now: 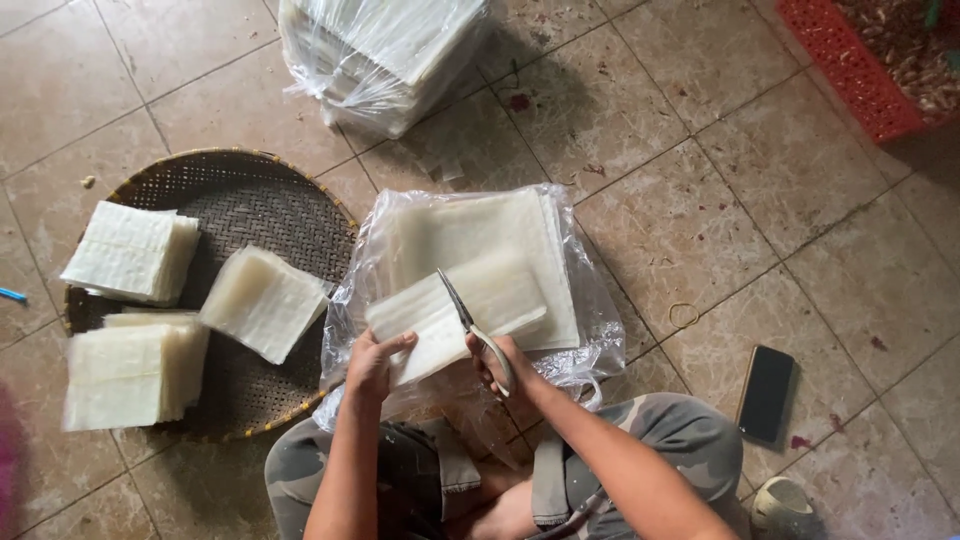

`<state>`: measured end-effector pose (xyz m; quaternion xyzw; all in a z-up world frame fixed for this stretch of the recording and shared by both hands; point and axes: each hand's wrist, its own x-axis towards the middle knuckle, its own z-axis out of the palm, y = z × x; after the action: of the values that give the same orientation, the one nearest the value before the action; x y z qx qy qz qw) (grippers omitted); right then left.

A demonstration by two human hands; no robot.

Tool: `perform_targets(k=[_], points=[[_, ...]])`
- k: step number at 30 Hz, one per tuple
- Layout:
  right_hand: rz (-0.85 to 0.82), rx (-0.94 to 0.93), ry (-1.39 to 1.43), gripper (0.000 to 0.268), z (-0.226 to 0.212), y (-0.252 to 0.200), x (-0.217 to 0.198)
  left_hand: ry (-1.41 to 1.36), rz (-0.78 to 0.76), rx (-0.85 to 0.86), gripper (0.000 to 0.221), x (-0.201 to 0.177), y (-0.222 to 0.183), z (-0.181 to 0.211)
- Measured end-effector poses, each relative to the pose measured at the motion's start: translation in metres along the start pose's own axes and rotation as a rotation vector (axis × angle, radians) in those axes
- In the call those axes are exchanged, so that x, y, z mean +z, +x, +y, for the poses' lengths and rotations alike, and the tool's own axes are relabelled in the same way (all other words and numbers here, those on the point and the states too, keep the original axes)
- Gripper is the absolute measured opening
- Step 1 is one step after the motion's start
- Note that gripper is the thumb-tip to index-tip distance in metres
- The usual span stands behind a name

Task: A person sitting on the floor uses scissors to trim the edges of stacks of thin white sheets, likely rice paper, and organizes them into piles.

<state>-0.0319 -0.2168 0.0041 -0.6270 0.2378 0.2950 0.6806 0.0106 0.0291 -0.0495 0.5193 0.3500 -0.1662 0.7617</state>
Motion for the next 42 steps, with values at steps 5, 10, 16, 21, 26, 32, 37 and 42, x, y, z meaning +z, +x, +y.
perform_targets(k=[5, 10, 16, 21, 26, 32, 37, 42], points=[[0.043, 0.149, 0.068, 0.032, -0.056, -0.026, -0.006, 0.001, 0.046, 0.084, 0.048, 0.002, -0.019, 0.020], [0.455, -0.226, -0.596, 0.024, -0.091, -0.028, -0.056, 0.062, 0.027, 0.118, 0.047, 0.074, -0.049, 0.021], [0.639, -0.153, -0.645, 0.022, -0.078, -0.003, -0.084, 0.478, 0.133, 0.276, 0.063, 0.167, -0.042, -0.023], [0.573, -0.351, -0.783, 0.019, -0.066, -0.003, -0.074, 1.127, 0.339, 0.429, 0.072, 0.177, -0.045, -0.024], [0.581, -0.470, -0.833, 0.022, -0.056, 0.000, -0.068, 0.959, 0.420, 0.379, 0.091, 0.181, -0.054, -0.011], [0.590, -0.451, -0.741, 0.021, -0.056, 0.003, -0.072, 0.632, 0.357, 0.209, 0.092, 0.152, -0.017, -0.023], [0.596, -0.412, -0.738, 0.017, -0.059, 0.000, -0.071, 0.662, 0.380, 0.200, 0.065, 0.135, 0.020, -0.047], [0.614, -0.369, -0.743, 0.018, -0.054, 0.009, -0.074, 0.913, 0.360, 0.452, 0.043, 0.165, -0.047, -0.012]])
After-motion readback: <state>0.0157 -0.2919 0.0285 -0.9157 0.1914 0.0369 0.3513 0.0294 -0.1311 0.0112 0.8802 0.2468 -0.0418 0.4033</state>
